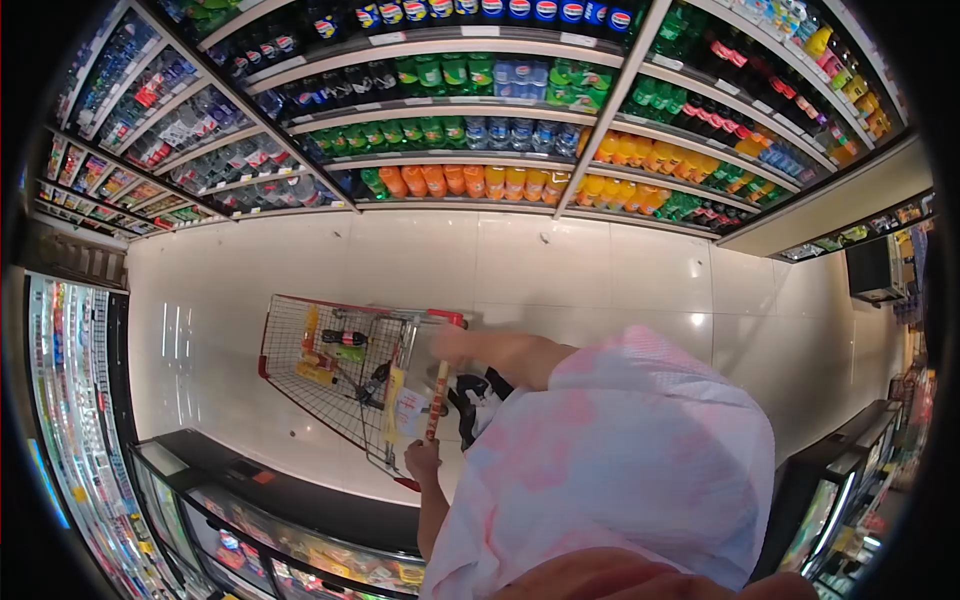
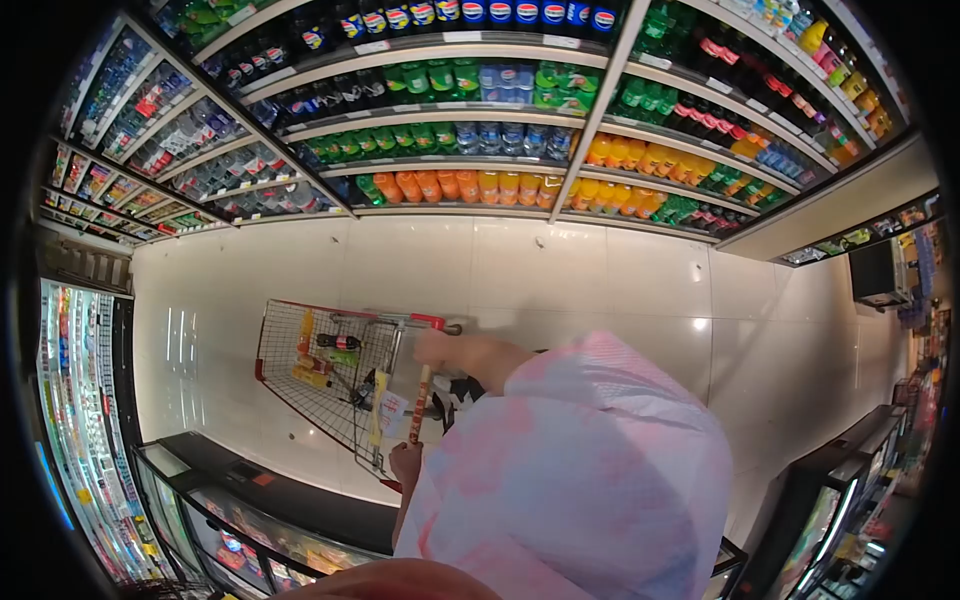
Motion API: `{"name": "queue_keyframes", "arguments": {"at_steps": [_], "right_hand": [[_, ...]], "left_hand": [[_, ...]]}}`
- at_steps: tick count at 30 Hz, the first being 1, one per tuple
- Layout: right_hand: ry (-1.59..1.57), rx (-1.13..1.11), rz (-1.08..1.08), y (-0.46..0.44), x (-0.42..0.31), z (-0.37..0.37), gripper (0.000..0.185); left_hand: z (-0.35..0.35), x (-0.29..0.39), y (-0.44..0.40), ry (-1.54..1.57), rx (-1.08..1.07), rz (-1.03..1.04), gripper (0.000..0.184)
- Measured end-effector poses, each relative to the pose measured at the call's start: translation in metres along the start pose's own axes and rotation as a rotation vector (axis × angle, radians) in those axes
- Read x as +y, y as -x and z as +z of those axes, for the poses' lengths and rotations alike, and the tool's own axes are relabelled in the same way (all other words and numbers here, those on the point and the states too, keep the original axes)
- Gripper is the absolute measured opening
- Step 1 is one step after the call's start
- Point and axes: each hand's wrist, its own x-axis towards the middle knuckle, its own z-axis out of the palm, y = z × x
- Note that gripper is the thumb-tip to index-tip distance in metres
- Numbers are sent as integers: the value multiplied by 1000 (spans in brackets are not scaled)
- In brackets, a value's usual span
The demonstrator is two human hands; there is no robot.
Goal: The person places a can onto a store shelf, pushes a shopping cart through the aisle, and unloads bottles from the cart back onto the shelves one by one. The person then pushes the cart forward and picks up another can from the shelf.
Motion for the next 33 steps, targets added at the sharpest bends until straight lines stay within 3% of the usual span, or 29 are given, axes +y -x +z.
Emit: {"name": "queue_keyframes", "arguments": {"at_steps": [5, 9, 11, 17, 21, 27, 29, 30, 32, 33], "right_hand": [[-14, -9, -40, 74, 23, 55, 22], [31, -1, -53, 150, 30, 86, 22], [36, -35, -86, 192, 35, 95, 21], [36, -177, -70, 305, 42, 137, 23], [51, -349, -60, 346, 42, 171, 25], [67, -298, -59, 396, 53, 245, 25], [106, 99, 147, 420, 45, 288, 23], [58, 68, 82, 417, 58, 308, 20], [49, -170, -17, 463, 60, 269, 36], [30, -185, -42, 473, 69, 279, 42]], "left_hand": [[71, 30, 62, 28, -72, -91, 47], [92, 88, 140, 36, -92, -25, 43], [105, 106, 174, 93, -202, -42, 42], [189, 125, 254, 84, -197, 9, 44], [212, 136, 304, 140, -250, 67, 44], [264, 163, 364, 183, -316, -21, 48], [315, 149, 372, 34, -71, 123, 47], [316, 161, 384, -62, -106, 50, 57], [315, 186, 414, -57, -126, 53, 54], [320, 197, 428, -59, -61, 82, 50]]}}
